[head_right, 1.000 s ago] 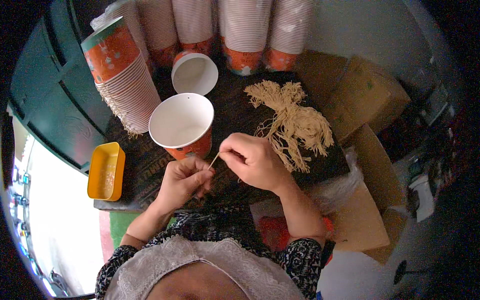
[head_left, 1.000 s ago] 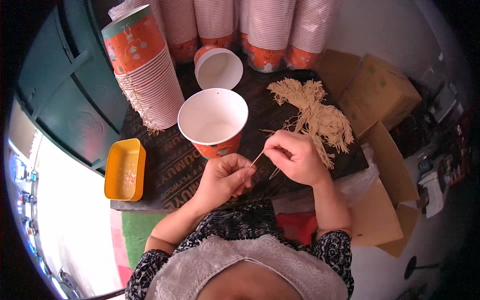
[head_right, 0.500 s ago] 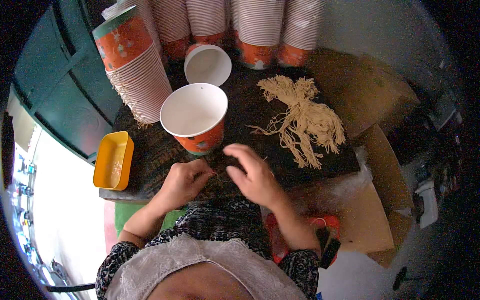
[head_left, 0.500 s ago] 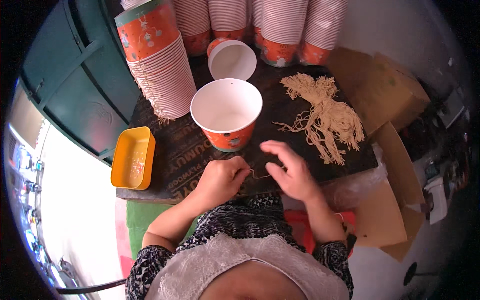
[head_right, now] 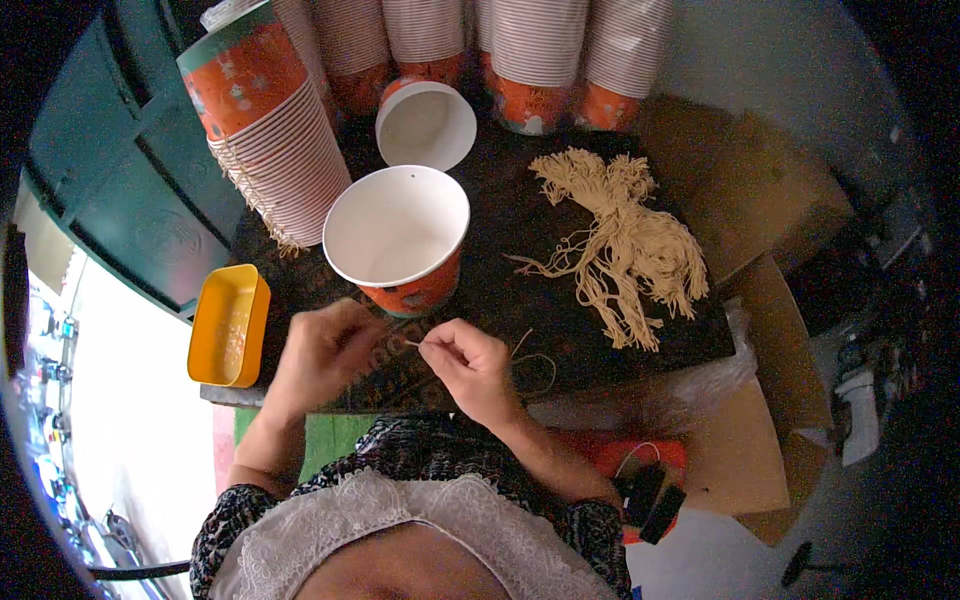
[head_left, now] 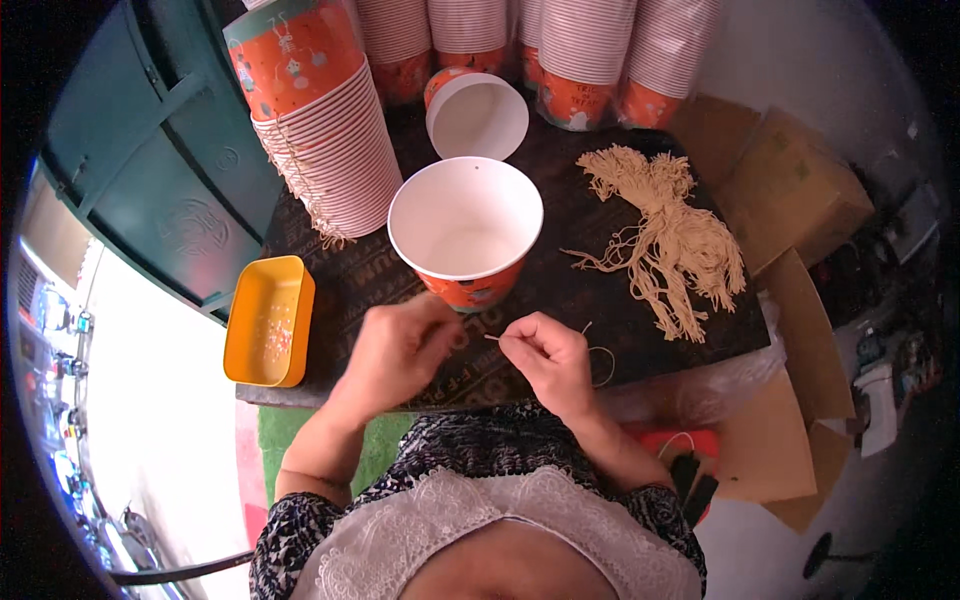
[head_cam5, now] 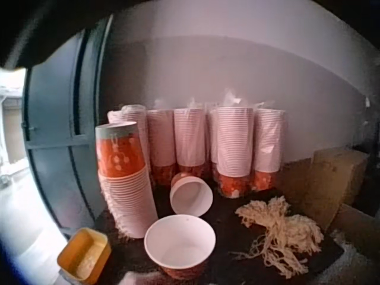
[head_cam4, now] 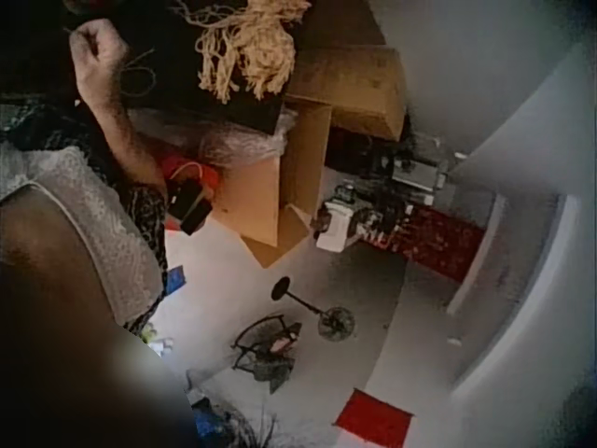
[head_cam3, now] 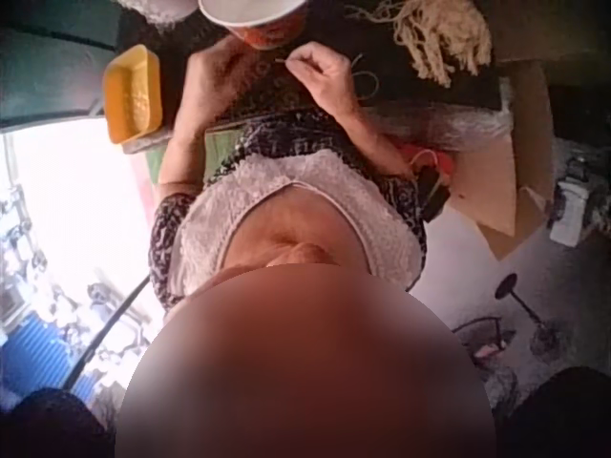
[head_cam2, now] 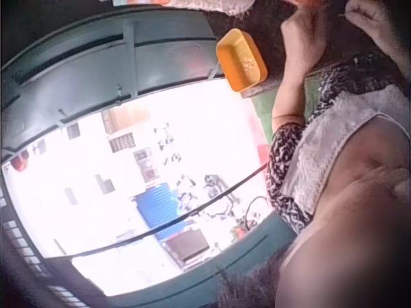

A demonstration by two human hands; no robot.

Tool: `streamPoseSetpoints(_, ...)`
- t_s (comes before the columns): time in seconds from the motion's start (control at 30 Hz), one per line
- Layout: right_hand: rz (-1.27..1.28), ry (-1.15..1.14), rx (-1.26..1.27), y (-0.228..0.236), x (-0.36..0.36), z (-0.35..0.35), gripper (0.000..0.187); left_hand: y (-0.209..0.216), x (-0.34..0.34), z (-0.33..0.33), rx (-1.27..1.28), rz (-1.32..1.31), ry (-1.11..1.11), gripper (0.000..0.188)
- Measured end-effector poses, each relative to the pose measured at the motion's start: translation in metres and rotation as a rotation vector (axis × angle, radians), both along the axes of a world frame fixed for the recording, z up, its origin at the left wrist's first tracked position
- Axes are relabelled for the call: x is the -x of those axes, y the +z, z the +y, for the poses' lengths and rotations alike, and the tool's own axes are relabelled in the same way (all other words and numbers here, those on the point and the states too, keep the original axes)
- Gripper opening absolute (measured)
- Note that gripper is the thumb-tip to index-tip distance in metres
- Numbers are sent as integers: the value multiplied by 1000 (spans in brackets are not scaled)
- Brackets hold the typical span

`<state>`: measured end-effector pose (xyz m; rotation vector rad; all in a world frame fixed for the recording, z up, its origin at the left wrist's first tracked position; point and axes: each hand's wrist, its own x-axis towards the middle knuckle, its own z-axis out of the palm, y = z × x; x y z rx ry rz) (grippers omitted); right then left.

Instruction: The recorder is attaching strings to paper cups at a workbench.

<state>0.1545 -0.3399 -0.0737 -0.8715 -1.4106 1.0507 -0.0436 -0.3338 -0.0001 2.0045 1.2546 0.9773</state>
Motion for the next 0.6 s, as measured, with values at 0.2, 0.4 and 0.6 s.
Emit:
streamPoseSetpoints(0.2,102,-70,80,4,1,3,8,23,17,24,-587,288,145,33)
streamPoseSetpoints(0.4,47,-154,-175,2,3,6,8,14,18,35,-561,499,149,27)
streamPoseSetpoints(0.6,-80,-373,-319,8,-2,3,16,15,-7,20,-501,354,-52,14)
